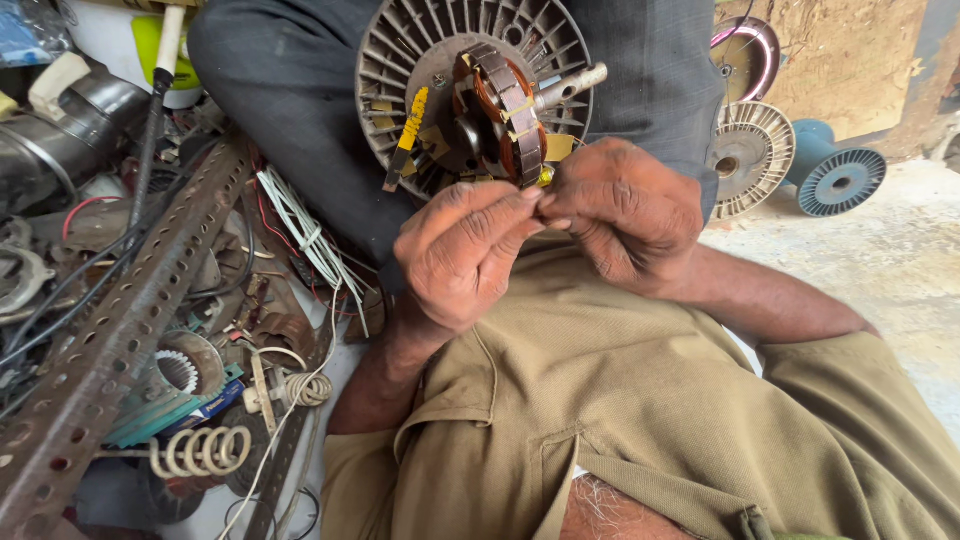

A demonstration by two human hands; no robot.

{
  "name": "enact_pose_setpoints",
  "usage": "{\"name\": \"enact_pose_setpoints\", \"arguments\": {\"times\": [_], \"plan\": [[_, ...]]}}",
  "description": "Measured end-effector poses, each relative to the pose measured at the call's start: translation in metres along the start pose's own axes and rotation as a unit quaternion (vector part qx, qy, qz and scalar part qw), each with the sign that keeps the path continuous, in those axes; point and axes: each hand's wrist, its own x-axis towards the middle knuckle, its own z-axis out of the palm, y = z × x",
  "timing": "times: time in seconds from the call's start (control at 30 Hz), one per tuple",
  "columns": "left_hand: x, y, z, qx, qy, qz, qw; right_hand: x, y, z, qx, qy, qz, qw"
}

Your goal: The person sits on the floor and uses a pair of scissors to cut and adjust small wires on a motor armature. They repeatedly trim wire ends and tuck them into slots on the copper winding.

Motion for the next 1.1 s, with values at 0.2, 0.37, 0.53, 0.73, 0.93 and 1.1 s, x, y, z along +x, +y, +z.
{"name": "enact_pose_setpoints", "arguments": {"times": [0.2, 0.37, 0.53, 0.73, 0.93, 1.1], "plan": [[0.009, 0.002, -0.001, -0.038, 0.010, -0.020, 0.999, 0.000, 0.004, 0.005, 0.003, 0.026, 0.054, 0.998], [0.025, -0.008, -0.007, 0.003, 0.034, -0.039, 0.999, 0.003, 0.009, 0.003, -0.096, 0.054, 0.067, 0.992], [0.033, -0.009, -0.009, 0.014, 0.015, -0.039, 0.999, 0.003, 0.020, 0.008, -0.034, 0.038, 0.090, 0.995], [0.038, -0.006, -0.012, 0.019, 0.008, -0.065, 0.998, -0.005, 0.025, 0.010, 0.019, 0.042, 0.109, 0.993], [0.047, -0.004, -0.014, 0.078, -0.011, -0.033, 0.996, -0.005, 0.029, 0.009, -0.008, 0.041, 0.086, 0.995], [0.047, 0.005, -0.008, 0.104, -0.007, -0.049, 0.993, -0.006, 0.029, 0.008, -0.024, 0.043, 0.079, 0.996]]}}
